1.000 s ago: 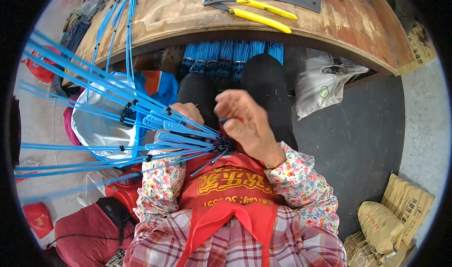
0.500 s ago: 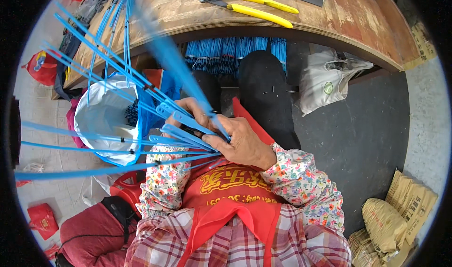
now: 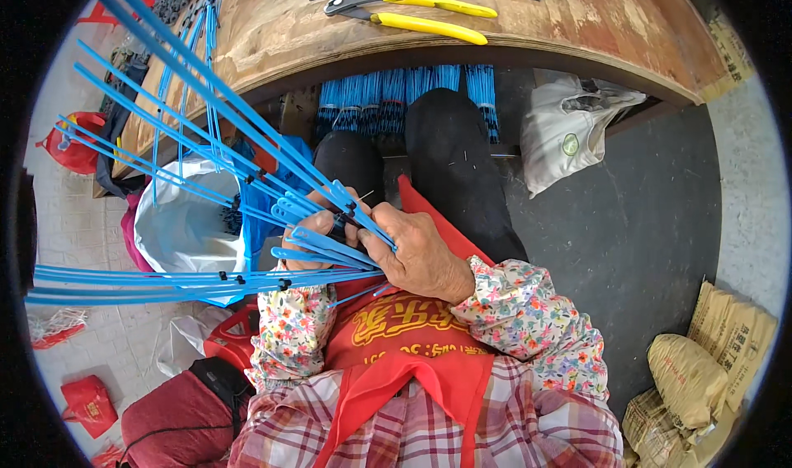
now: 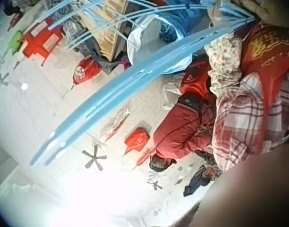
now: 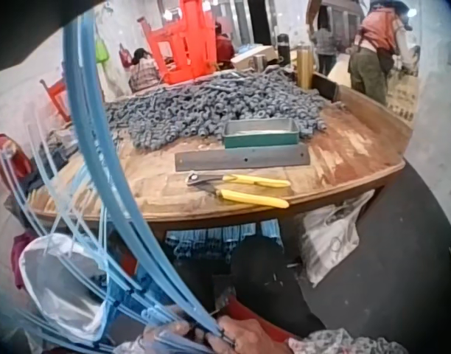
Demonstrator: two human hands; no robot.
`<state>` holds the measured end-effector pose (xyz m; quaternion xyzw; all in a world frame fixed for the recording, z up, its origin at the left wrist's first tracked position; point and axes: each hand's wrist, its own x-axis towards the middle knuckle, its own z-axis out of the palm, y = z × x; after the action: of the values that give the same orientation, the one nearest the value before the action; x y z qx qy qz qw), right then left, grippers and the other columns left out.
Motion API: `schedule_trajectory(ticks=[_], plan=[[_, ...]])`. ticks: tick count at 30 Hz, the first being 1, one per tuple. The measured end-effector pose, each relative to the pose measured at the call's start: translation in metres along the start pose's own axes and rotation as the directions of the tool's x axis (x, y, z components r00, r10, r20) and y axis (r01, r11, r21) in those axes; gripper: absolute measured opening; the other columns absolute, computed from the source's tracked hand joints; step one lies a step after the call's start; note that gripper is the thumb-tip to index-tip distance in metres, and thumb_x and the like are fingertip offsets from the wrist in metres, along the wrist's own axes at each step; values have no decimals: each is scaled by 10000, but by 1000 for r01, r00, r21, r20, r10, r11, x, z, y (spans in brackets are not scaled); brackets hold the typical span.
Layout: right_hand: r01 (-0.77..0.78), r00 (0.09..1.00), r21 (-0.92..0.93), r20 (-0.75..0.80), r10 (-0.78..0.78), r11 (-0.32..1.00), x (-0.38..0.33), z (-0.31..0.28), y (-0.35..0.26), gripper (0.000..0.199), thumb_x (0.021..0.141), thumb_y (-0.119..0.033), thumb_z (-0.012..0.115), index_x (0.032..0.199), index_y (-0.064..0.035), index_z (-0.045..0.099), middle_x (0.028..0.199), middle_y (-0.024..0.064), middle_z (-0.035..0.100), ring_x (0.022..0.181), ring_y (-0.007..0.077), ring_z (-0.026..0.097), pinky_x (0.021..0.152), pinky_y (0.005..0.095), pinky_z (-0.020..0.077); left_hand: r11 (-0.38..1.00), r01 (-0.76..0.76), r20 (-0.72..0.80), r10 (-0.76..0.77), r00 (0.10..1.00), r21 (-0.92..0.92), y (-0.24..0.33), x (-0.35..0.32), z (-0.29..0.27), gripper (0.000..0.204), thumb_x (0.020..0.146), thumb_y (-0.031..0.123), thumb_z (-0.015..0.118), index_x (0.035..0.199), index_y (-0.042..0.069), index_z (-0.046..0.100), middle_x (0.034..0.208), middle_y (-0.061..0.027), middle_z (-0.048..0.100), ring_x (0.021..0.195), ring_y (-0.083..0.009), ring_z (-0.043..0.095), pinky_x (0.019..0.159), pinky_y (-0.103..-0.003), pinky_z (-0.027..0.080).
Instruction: Attaching blue plastic ribs to a central hub and using pliers to secure the components while assembling umbrella frames.
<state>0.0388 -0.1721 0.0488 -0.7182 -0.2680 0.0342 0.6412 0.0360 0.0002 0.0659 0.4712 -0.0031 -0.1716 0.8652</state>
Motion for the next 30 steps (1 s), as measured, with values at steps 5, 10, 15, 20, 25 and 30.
schedule_trajectory(ticks=[5,10,15,20,25,30], plan=[[3,1000,105,1,-3,994,-3,-1,0,150,878,-118,573,845,-10,475,607,137,456,525,300,523,491,368,395,999,-48,60,48,997,7,3,-1,-1,254,834,211,604,941,-17,568,823,-90,584,680,-100,528,583,-220,454],[-101,990,108,107,89,989,-5,-10,-3,118,882,-90,578,916,10,526,739,47,566,640,85,521,561,262,434,971,-214,182,231,956,-111,-13,15,-11,184,844,155,593,907,-13,553,794,-81,537,682,-117,523,596,-229,453],[-171,981,161,123,152,972,2,-15,-6,140,876,-88,603,941,12,531,802,43,585,684,70,512,603,240,440,965,-184,247,227,942,-185,-16,24,-16,174,832,139,628,892,-2,547,798,-87,524,690,-137,533,605,-242,462],[-202,973,289,170,158,936,6,-22,-8,186,895,-142,598,976,14,538,818,32,595,713,71,540,624,228,457,978,-104,94,122,988,-179,-32,21,-31,258,782,183,710,889,14,548,811,-75,535,700,-144,541,603,-248,454],[-191,972,317,196,134,929,2,-24,-2,289,909,-258,594,982,16,538,812,22,588,725,65,549,637,223,468,985,-66,530,143,836,-162,-32,42,-49,292,754,217,751,886,28,572,809,-61,563,713,-159,562,614,-252,453],[-166,972,297,210,105,940,0,-26,-1,372,898,-349,593,967,13,540,795,18,577,715,65,545,642,225,469,994,-43,405,79,911,-97,-24,36,-38,236,765,189,738,868,31,595,776,-62,574,702,-173,575,618,-261,466]])
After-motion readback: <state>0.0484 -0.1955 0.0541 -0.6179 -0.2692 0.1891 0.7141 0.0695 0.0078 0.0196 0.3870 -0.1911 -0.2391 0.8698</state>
